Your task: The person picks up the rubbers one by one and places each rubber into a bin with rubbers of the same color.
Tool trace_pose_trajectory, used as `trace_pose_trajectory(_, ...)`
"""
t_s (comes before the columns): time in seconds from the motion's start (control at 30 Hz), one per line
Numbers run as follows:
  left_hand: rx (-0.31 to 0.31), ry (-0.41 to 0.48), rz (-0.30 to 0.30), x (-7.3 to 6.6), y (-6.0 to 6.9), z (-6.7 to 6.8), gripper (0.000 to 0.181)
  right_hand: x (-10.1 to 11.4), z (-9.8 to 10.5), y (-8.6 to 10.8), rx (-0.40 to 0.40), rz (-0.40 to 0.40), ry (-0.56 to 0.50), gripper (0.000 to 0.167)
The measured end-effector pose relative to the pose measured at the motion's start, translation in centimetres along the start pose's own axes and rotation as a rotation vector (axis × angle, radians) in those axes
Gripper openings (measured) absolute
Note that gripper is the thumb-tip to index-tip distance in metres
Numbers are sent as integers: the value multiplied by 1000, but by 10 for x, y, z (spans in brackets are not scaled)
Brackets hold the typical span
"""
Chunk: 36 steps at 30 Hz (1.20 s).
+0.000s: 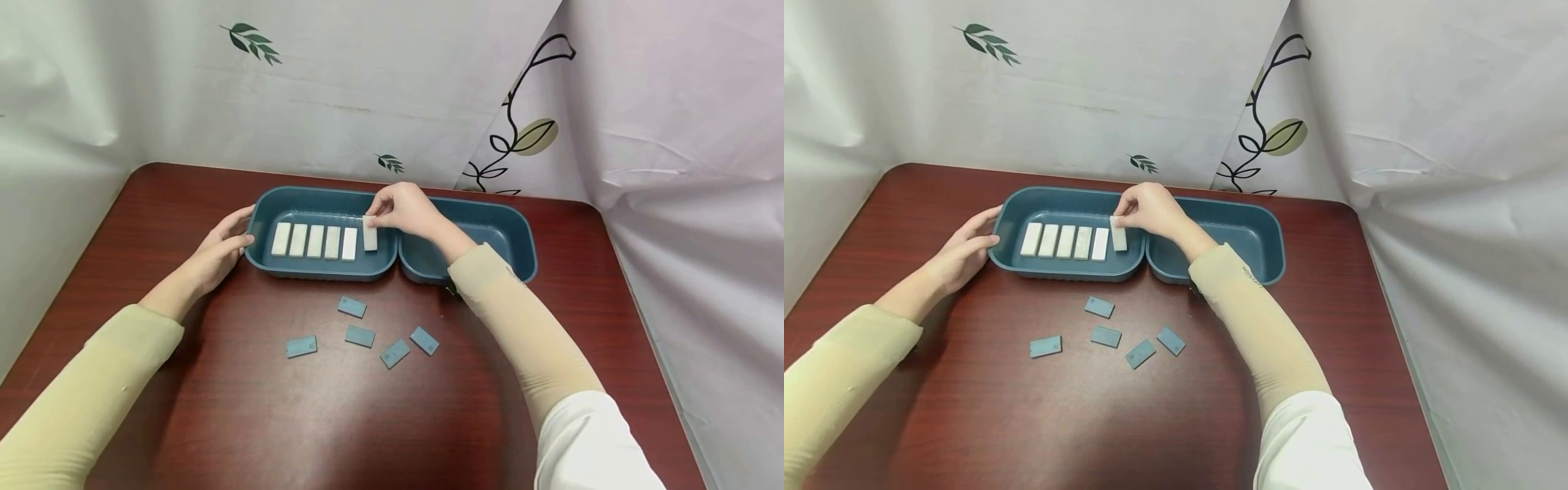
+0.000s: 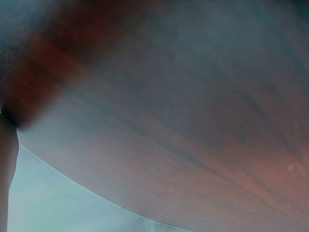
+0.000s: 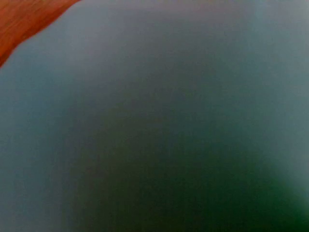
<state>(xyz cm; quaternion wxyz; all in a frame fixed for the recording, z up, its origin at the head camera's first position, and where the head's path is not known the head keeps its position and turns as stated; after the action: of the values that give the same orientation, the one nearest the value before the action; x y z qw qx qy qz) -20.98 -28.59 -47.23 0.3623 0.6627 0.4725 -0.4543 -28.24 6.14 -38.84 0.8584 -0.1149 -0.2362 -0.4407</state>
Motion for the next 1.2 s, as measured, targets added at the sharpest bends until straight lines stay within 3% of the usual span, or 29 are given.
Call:
trace_pose_trajectory(0.2, -1, 24, -4, -2, -1, -1, 56, 2, -1, -1, 5, 5, 55, 9)
trace_pose_trajectory(0.63, -9, -1, 5, -1, 0, 0, 57, 8, -14, 0, -3, 116, 243, 10)
trace_pose_trajectory(1.2, -9, 7, -5, -1, -1, -1, 53, 13, -16, 2, 3, 73, 277, 12)
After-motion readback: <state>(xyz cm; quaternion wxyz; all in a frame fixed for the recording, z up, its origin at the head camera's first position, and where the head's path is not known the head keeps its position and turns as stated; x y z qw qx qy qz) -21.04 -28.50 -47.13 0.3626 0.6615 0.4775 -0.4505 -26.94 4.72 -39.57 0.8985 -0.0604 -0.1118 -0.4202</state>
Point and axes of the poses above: each hand's wrist, its own y-axis away from the middle knuckle, its own z-axis out of the back of the hand, x = y × z, the point moved 3 cm from there along -y, towards the middle knuckle, and after that the axes turned 13 degrees about y, right-handed, at the moved point
